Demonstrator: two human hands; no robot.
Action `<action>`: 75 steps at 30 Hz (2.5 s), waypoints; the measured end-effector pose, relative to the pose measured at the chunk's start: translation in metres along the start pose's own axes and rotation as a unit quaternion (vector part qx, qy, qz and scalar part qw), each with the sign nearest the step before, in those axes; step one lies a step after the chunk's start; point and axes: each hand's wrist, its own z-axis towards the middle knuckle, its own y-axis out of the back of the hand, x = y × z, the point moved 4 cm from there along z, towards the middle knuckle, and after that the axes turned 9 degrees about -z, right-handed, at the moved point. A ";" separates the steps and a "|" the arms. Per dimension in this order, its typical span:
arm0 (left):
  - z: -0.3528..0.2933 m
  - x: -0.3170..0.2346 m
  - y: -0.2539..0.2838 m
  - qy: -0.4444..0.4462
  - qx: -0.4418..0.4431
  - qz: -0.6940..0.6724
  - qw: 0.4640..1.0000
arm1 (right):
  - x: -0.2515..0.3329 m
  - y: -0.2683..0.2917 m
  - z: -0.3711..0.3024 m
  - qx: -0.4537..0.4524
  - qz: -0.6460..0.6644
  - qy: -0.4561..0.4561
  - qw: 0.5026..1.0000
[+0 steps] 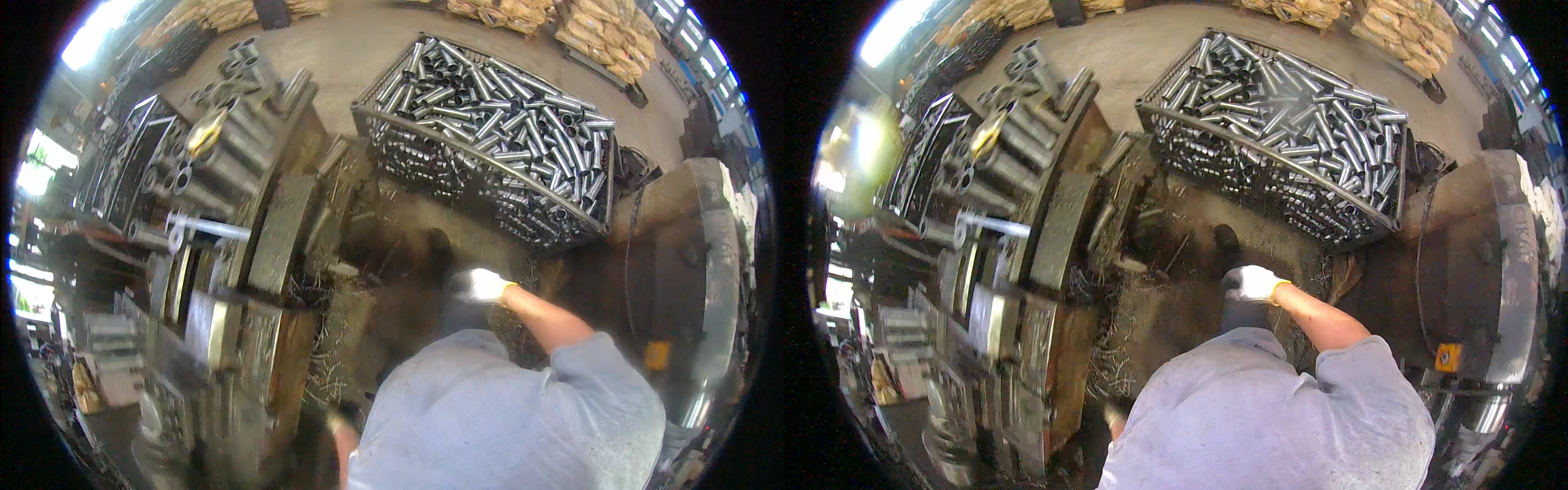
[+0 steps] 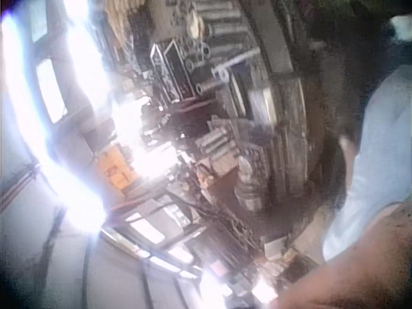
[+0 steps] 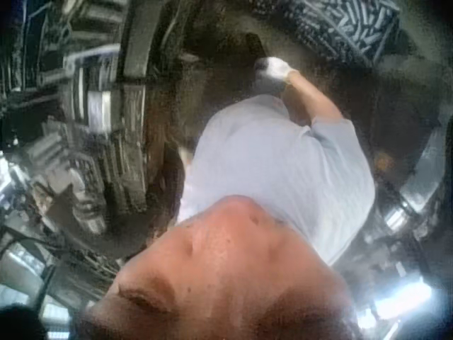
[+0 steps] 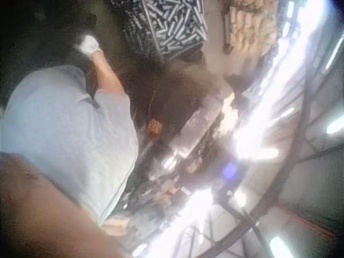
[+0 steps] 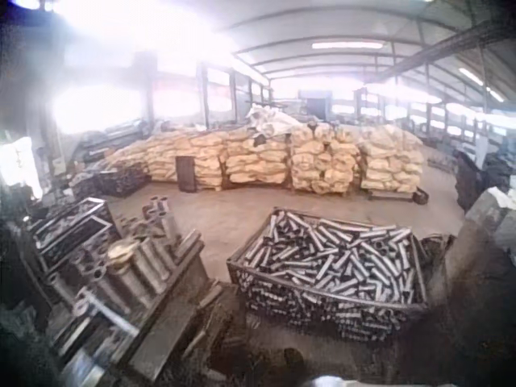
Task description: The person operates a metal turning machine, repeatedly loading cylindrical metal parts into the chuck, securing them, and removing finished parts. The person places the finished parts into a wire basket nearby.
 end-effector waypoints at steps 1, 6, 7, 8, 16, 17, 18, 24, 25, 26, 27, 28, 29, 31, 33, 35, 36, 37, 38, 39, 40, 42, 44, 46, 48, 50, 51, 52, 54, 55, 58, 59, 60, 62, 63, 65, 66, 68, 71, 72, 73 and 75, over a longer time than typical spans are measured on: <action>0.021 -0.035 -0.037 -0.014 0.048 -0.003 0.999 | -0.023 0.026 0.009 -0.033 0.047 0.013 0.998; 0.137 -0.259 -0.222 -0.107 0.183 0.032 0.977 | -0.177 0.179 0.098 -0.228 0.182 -0.080 0.953; 0.153 -0.304 -0.252 -0.133 0.197 0.064 0.969 | -0.212 0.204 0.130 -0.234 0.213 -0.101 0.943; 0.171 -0.347 -0.283 -0.139 0.209 0.105 0.962 | -0.247 0.224 0.161 -0.253 0.237 -0.113 0.931; 0.255 -0.565 -0.448 -0.210 0.284 0.065 0.934 | -0.432 0.182 0.392 0.090 -0.105 -0.225 0.964; 0.258 -0.577 -0.460 -0.222 0.270 0.065 0.935 | -0.438 0.163 0.404 0.061 -0.113 -0.238 0.963; 0.260 -0.587 -0.472 -0.221 0.282 0.068 0.931 | -0.442 0.142 0.411 0.049 -0.123 -0.256 0.958; 0.269 -0.628 -0.521 -0.188 0.332 0.050 0.923 | -0.462 0.111 0.416 0.040 -0.087 -0.291 0.952; 0.274 -0.631 -0.531 -0.125 0.353 0.103 0.921 | -0.466 0.132 0.412 0.025 -0.048 -0.266 0.962; 0.279 -0.644 -0.540 -0.166 0.345 0.108 0.918 | -0.473 0.156 0.404 0.048 -0.019 -0.278 0.959; 0.282 -0.656 -0.552 -0.204 0.335 0.112 0.913 | -0.477 0.188 0.397 -0.006 0.039 -0.314 0.949; 0.286 -0.670 -0.564 -0.246 0.323 0.123 0.905 | -0.478 0.224 0.390 -0.097 0.133 -0.323 0.932; 0.295 -0.687 -0.581 -0.311 0.316 0.148 0.884 | -0.479 0.260 0.387 -0.132 0.191 -0.287 0.929; 0.317 -0.714 -0.621 -0.360 0.336 0.182 0.851 | -0.482 0.315 0.390 -0.099 0.374 -0.204 0.899; 0.348 -0.714 -0.654 -0.100 0.475 0.234 0.843 | -0.474 0.340 0.406 -0.032 0.655 -0.025 0.755; 0.372 -0.719 -0.650 0.009 0.467 0.019 0.884 | -0.483 0.323 0.433 -0.061 0.701 -0.093 0.705; 0.382 -0.714 -0.640 0.056 0.449 -0.034 0.891 | -0.492 0.300 0.449 -0.098 0.644 -0.181 0.737; 0.383 -0.702 -0.618 0.125 0.437 -0.143 0.879 | -0.495 0.269 0.473 -0.056 0.386 -0.281 0.877; 0.375 -0.688 -0.590 0.147 0.438 -0.247 0.852 | -0.501 0.242 0.492 -0.003 0.089 -0.373 0.923; 0.367 -0.668 -0.563 0.174 0.405 -0.260 0.859 | -0.499 0.211 0.503 -0.003 0.054 -0.363 0.930; 0.357 -0.645 -0.532 0.195 0.369 -0.269 0.868 | -0.493 0.182 0.511 -0.012 0.003 -0.386 0.922; 0.325 -0.600 -0.460 0.206 0.313 -0.212 0.903 | -0.493 0.154 0.528 0.034 -0.056 -0.416 0.907; 0.291 -0.556 -0.392 0.220 0.274 -0.129 0.927 | -0.494 0.160 0.522 0.009 -0.032 -0.433 0.901; 0.252 -0.507 -0.325 0.188 0.237 0.055 0.952 | -0.493 0.198 0.503 -0.027 0.026 -0.368 0.929; 0.206 -0.439 -0.260 0.234 0.200 0.145 0.940 | -0.485 0.247 0.469 -0.069 0.238 -0.293 0.923; 0.159 -0.351 -0.205 0.273 0.168 0.290 0.902 | -0.460 0.296 0.431 -0.058 0.408 -0.230 0.882; 0.136 -0.304 -0.178 0.301 0.173 0.357 0.867 | -0.435 0.317 0.410 -0.149 0.547 -0.188 0.802; 0.112 -0.259 -0.151 0.307 0.194 0.400 0.842 | -0.410 0.339 0.388 -0.135 0.618 -0.146 0.761; 0.059 -0.176 -0.101 0.310 0.235 0.447 0.805 | -0.335 0.367 0.354 -0.177 0.712 -0.021 0.679; 0.031 -0.141 -0.077 0.296 0.213 0.438 0.822 | -0.303 0.371 0.338 -0.183 0.684 -0.094 0.700; -0.058 -0.042 -0.022 0.379 0.151 0.403 0.819 | -0.173 0.349 0.285 -0.165 0.567 -0.081 0.803; -0.084 -0.016 -0.019 0.349 0.163 0.395 0.834 | -0.126 0.327 0.270 -0.153 0.500 -0.088 0.848; -0.103 0.013 -0.017 0.339 0.237 0.415 0.811 | -0.075 0.300 0.250 -0.099 0.448 -0.046 0.887; -0.125 0.047 -0.012 0.261 0.187 0.425 0.846 | 0.028 0.238 0.211 -0.072 0.333 0.043 0.939; -0.132 0.053 -0.006 0.237 0.103 0.383 0.887 | 0.077 0.205 0.193 -0.032 0.333 0.059 0.941; -0.153 0.064 0.012 0.355 -0.087 0.077 0.928 | 0.169 0.150 0.156 0.044 0.372 0.108 0.921; -0.159 0.057 0.026 0.321 -0.284 -0.158 0.889 | 0.210 0.132 0.145 0.079 0.384 0.136 0.910; -0.173 0.021 0.069 0.201 -0.385 -0.195 0.879 | 0.279 0.116 0.124 0.158 0.323 0.220 0.907; -0.172 -0.027 0.134 0.145 -0.409 -0.354 0.828 | 0.366 0.102 0.110 0.173 0.124 0.377 0.901; -0.168 -0.039 0.161 0.111 -0.405 -0.410 0.810 | 0.397 0.093 0.101 0.171 0.111 0.424 0.882; -0.162 -0.050 0.182 0.084 -0.418 -0.437 0.792 | 0.422 0.089 0.096 0.182 0.126 0.427 0.877; -0.137 -0.075 0.241 -0.069 -0.400 -0.421 0.811 | 0.484 0.098 0.085 0.168 0.117 0.518 0.831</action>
